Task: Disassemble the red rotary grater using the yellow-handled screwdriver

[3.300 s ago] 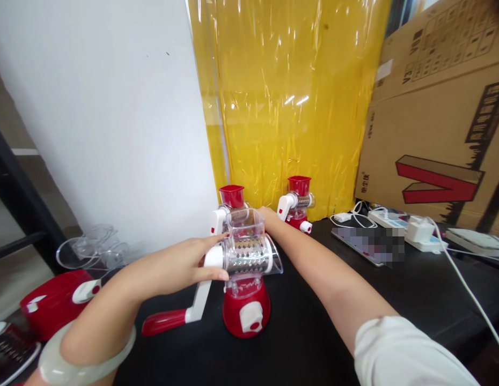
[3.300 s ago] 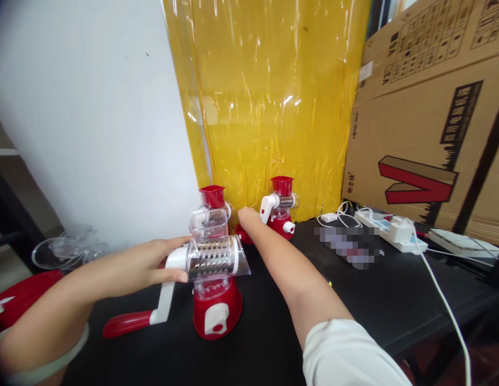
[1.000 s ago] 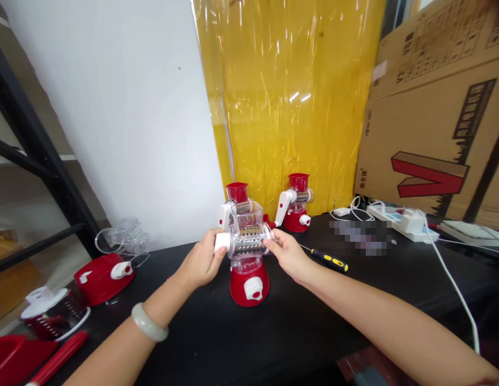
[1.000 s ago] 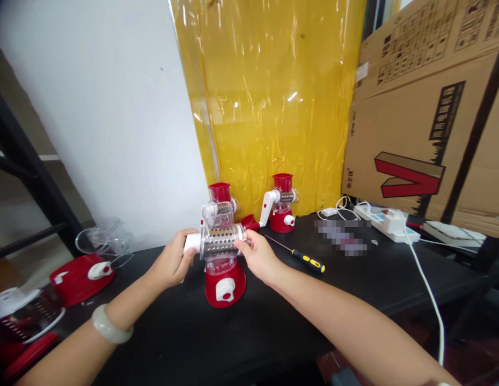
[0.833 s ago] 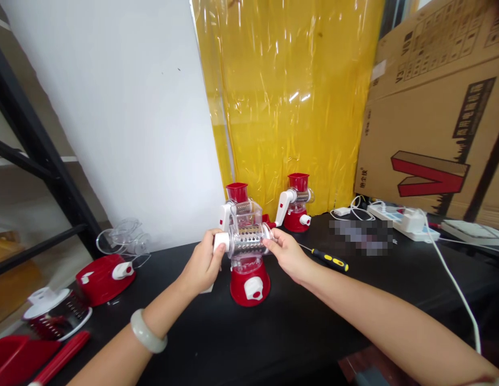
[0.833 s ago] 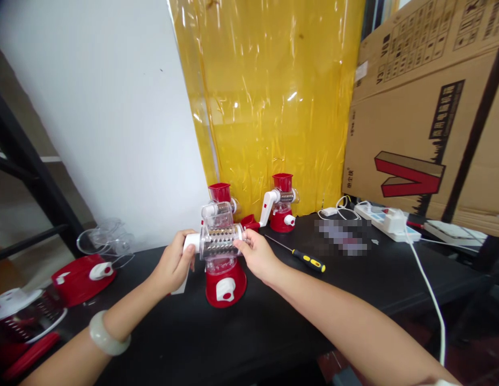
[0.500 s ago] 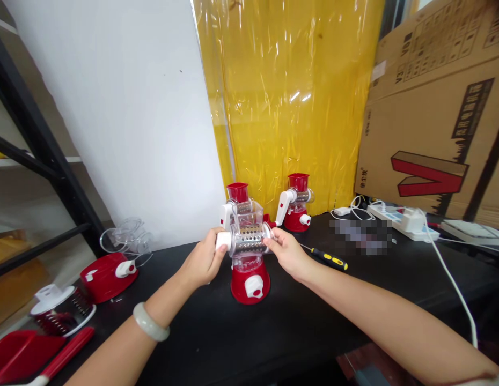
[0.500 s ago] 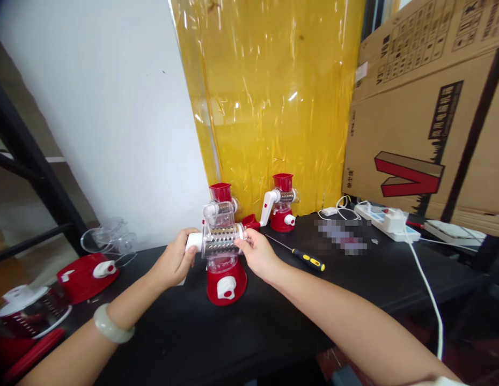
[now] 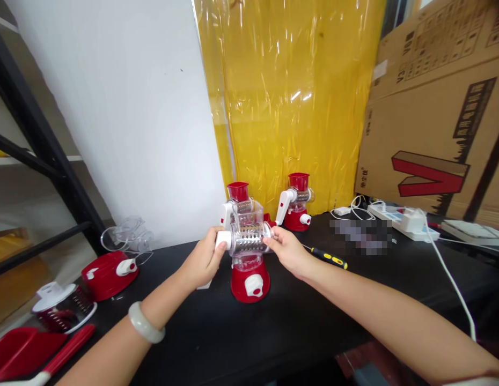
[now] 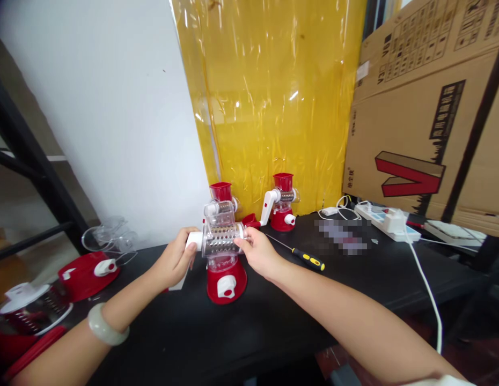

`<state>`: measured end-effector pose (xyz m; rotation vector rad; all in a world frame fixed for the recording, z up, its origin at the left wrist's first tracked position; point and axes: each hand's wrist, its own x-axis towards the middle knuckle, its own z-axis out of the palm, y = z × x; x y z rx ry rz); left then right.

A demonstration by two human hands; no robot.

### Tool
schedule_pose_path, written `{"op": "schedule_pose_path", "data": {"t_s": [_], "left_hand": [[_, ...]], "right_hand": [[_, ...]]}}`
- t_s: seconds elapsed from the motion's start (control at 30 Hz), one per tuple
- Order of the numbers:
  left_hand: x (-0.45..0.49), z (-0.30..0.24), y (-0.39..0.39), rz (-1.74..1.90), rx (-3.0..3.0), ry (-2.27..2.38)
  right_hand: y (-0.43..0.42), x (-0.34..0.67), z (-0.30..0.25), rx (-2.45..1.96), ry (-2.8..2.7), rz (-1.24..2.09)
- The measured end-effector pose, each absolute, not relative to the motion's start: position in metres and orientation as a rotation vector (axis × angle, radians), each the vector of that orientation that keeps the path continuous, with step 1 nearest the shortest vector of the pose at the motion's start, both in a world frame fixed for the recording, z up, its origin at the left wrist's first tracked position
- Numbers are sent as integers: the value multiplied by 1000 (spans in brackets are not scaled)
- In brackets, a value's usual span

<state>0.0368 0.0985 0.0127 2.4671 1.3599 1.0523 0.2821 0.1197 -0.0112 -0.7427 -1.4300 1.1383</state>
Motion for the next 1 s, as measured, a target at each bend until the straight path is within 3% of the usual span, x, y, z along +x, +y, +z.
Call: {"op": "schedule_pose_path", "data": {"t_s": [0.4,0.7,1.0], "left_hand": [[52,3,89,1211,2198,1429],[38,11,92,1061,2461,1372],[46,6,89,1145,2248,1404]], "right_hand": [[120,280,-10,-765,-1425,1127],[117,283,-7,-741,-1442,1142],[118,280,-10,-757,-1419,1129]]}}
